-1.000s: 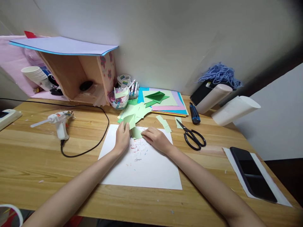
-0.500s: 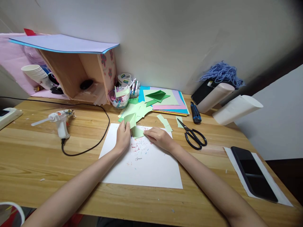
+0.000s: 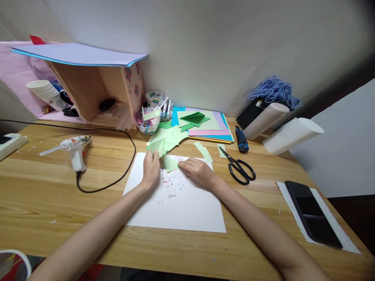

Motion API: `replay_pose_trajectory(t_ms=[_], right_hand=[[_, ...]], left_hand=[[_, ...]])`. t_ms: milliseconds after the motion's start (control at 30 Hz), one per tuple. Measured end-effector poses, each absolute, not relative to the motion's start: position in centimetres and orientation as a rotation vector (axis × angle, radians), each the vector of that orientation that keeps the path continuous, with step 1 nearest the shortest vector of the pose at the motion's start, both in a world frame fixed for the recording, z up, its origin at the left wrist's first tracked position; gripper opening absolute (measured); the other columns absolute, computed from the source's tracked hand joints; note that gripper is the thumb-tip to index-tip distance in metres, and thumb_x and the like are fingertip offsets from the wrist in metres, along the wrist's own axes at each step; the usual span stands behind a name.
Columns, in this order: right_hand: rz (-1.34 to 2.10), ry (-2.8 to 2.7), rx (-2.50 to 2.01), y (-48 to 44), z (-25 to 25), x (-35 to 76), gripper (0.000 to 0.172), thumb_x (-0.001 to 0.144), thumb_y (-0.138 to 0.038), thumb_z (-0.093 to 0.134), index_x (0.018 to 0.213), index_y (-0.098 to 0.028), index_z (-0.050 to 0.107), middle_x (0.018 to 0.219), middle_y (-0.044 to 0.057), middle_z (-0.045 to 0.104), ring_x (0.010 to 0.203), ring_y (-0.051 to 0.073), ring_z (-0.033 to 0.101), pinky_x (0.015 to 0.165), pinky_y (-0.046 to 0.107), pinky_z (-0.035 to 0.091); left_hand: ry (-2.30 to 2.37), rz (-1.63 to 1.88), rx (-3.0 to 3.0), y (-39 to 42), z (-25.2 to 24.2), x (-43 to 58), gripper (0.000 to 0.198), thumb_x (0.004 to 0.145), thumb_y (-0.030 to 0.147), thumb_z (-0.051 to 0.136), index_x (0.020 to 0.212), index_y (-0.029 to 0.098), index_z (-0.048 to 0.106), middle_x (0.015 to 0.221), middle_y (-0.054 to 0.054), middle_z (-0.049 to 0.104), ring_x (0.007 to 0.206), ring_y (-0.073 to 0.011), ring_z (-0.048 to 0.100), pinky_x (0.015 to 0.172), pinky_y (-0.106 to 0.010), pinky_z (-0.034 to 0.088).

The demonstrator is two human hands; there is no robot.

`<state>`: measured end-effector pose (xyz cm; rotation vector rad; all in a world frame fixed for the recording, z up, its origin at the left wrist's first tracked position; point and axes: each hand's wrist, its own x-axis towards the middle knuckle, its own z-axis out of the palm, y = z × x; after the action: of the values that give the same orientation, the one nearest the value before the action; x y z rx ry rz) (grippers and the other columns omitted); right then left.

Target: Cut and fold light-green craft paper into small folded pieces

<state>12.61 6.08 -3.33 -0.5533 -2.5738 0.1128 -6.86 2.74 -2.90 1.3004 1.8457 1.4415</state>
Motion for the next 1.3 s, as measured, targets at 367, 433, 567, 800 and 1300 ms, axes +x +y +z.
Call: replay_pose_trajectory(t_ms=[367, 433, 567, 800, 1300], right_hand=[[0.206, -2.439, -0.714, 6.13, -3.27, 12.47, 0.019, 0.086, -0.012, 0.044, 0.093, -0.017, 0.06, 0.081, 0.006, 0.068, 0.079, 0.018, 0.061, 0.069, 0.031, 0.048], [0.214, -2.429, -0.714, 6.13, -3.27, 12.49, 0.019, 0.085, -0.011, 0.044, 0.094, -0.017, 0.06, 0.081, 0.006, 0.068, 0.08, 0.018, 0.061, 0.07, 0.032, 0.049], [0.22, -2.434, -0.71, 6.12, -3.27, 12.53, 0.02, 0.085, -0.011, 0.044, 0.095, -0.018, 0.06, 0.084, 0.006, 0.068, 0.082, 0.019, 0.061, 0.07, 0.032, 0.049], [0.191, -2.453, -0.707, 6.18, -3.32, 12.55, 0.02, 0.084, -0.01, 0.044, 0.093, -0.017, 0.06, 0.084, 0.006, 0.068, 0.08, 0.018, 0.061, 0.069, 0.031, 0.049], [0.198, -2.476, -0.745, 5.81, -3.04, 12.47, 0.016, 0.085, -0.023, 0.048, 0.096, -0.017, 0.058, 0.088, 0.008, 0.065, 0.083, 0.019, 0.058, 0.071, 0.032, 0.045]], left_hand=[[1.926, 1.424, 1.273, 2.04, -3.09, -6.98, 0.026, 0.088, 0.037, 0.027, 0.085, 0.02, 0.047, 0.075, -0.004, 0.057, 0.066, -0.0184, 0.056, 0.064, -0.031, 0.042], [1.916, 1.428, 1.273, 2.05, -3.14, -6.99, 0.025, 0.088, 0.037, 0.028, 0.084, 0.02, 0.047, 0.074, -0.004, 0.058, 0.065, -0.0182, 0.056, 0.064, -0.031, 0.042], [1.897, 1.456, 1.254, 2.08, -2.83, -6.89, 0.023, 0.088, 0.034, 0.03, 0.085, 0.02, 0.048, 0.075, -0.004, 0.058, 0.066, -0.0176, 0.056, 0.064, -0.03, 0.042], [1.965, 1.457, 1.308, 2.12, -2.55, -6.83, 0.022, 0.088, 0.031, 0.031, 0.08, 0.02, 0.048, 0.077, -0.003, 0.055, 0.071, -0.0172, 0.051, 0.067, -0.029, 0.039], [1.826, 1.382, 1.32, 2.1, -2.73, -6.44, 0.025, 0.088, 0.035, 0.032, 0.074, 0.02, 0.046, 0.069, -0.001, 0.053, 0.065, -0.0163, 0.05, 0.061, -0.028, 0.038]])
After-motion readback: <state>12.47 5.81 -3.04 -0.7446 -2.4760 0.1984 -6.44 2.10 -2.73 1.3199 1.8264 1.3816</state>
